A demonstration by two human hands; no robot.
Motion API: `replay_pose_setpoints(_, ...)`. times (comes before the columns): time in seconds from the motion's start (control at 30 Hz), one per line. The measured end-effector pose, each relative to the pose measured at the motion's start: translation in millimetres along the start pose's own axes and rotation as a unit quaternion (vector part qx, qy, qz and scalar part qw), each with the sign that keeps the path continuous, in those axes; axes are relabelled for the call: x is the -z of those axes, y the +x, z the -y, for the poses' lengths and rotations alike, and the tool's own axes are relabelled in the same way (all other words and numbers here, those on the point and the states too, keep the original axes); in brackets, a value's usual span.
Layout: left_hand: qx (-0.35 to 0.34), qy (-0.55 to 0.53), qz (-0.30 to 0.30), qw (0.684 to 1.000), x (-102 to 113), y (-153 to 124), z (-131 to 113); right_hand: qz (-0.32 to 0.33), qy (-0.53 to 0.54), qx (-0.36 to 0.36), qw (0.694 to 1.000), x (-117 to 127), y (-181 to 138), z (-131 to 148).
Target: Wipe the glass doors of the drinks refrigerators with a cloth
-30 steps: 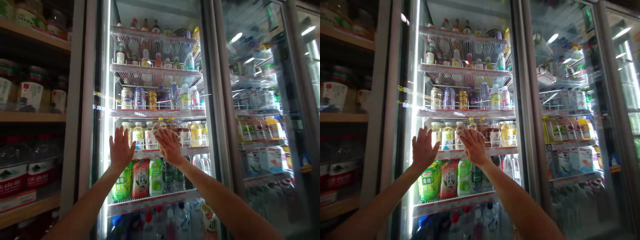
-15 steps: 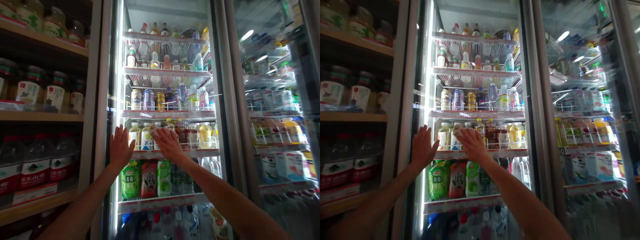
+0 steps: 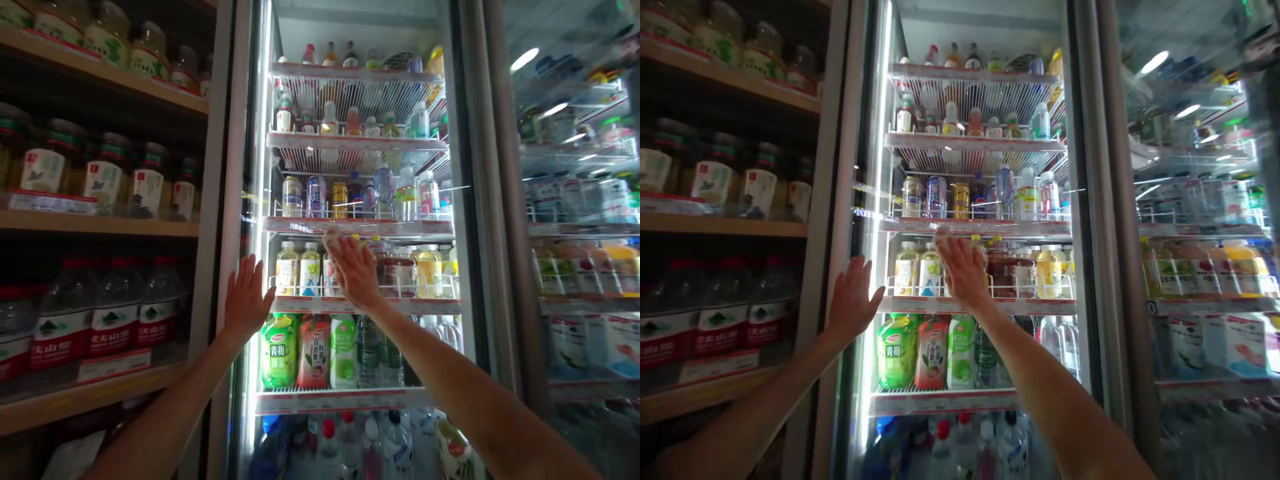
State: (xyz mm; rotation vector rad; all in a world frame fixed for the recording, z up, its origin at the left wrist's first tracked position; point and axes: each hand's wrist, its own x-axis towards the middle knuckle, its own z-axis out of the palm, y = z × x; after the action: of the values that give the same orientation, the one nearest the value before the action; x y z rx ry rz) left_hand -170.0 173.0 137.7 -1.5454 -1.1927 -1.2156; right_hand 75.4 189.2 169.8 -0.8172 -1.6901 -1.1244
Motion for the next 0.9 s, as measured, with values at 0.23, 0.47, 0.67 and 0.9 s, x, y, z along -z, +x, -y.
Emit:
replay_pose_setpoints(0.23, -0.005, -0.031, -0.023, 0.999, -1, -5, 8, 0.016, 0.007, 0.102, 0.995, -15, 12, 50)
replay_pose_setpoints(0.47, 0.003, -0.052, -0.077, 0.996, 5, -6, 25, -0.021, 0.011, -0.04, 0.999, -21, 54, 59)
replay_pose_setpoints(0.67, 0.014, -0.048, -0.077, 0.996, 8, 21, 32, 0.009, 0.019, 0.14, 0.99, -32, 57, 88)
replay_pose_setpoints(0.9, -0.015, -0.038, -0.086, 0.995, 17, 40, 22, -0.076, -0.039, -0.132, 0.988, -2, 62, -17)
